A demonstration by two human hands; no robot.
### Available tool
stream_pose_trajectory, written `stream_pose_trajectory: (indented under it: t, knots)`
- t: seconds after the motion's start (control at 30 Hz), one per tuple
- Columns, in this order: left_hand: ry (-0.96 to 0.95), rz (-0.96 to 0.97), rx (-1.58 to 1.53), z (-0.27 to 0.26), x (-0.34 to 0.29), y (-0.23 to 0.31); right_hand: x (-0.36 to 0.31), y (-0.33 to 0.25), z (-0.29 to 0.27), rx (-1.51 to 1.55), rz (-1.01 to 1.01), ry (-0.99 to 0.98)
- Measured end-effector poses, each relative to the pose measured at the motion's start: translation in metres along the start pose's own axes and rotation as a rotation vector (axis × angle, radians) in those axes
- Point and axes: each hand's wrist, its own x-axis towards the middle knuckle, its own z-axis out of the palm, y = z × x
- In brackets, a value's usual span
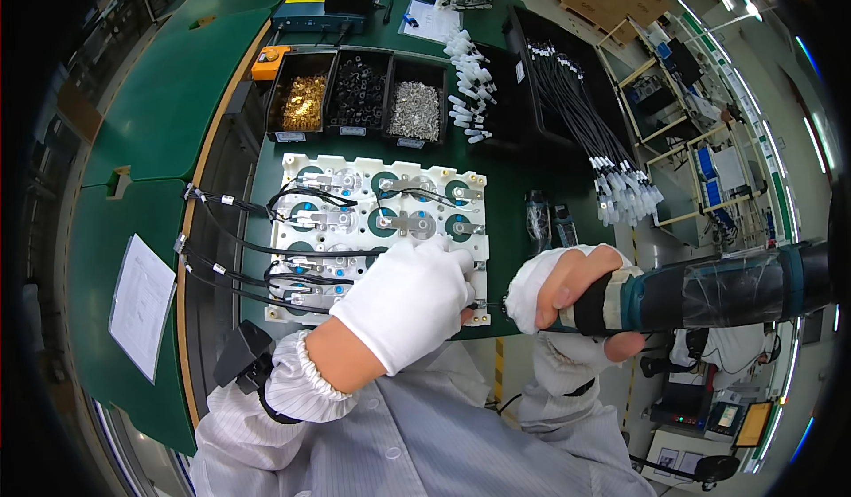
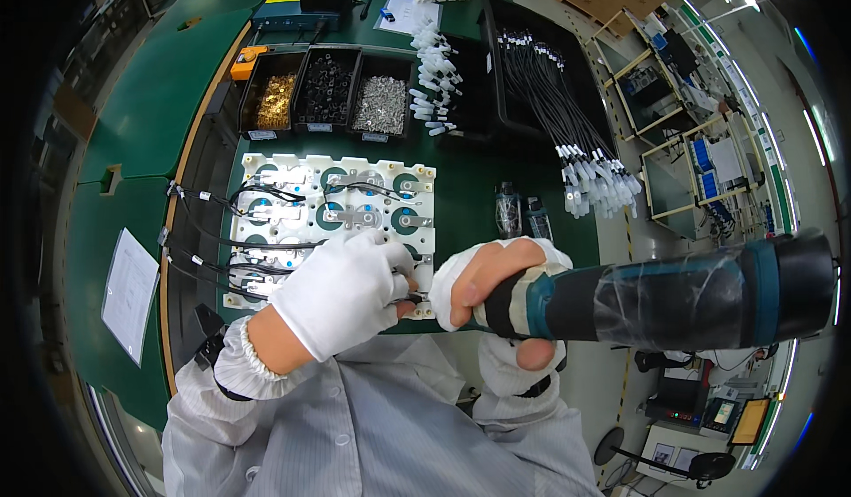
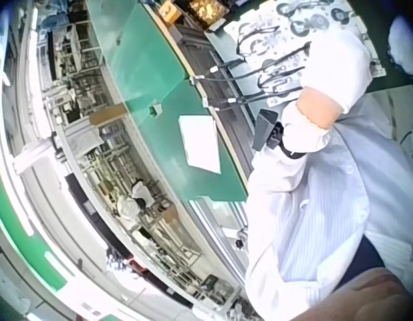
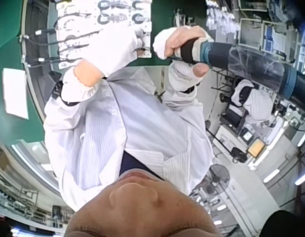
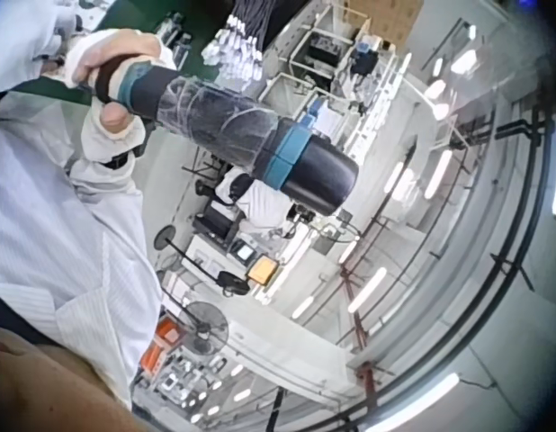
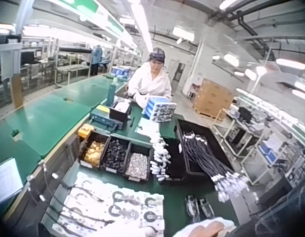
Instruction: Assembling and wiring a battery pack unit using an electric screwdriver and hand tools.
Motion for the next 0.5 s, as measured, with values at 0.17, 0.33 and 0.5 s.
stream_pose_trajectory:
  t: [0.17, 0.33, 0.5]
  knots:
    - [-0.008, -0.044, 0.1, 0.005, 0.004, 0.007, 0.0, 0.003, 0.001, -0.043, 0.026, 0.003]
    - [0.005, -0.013, 0.053, 0.006, 0.007, 0.01, 0.001, 0.001, 0.016, -0.143, 0.079, 0.055]
    - [-0.115, -0.066, -0.051, -0.002, 0.007, 0.012, 0.003, 0.004, 0.014, -0.164, 0.104, 0.007]
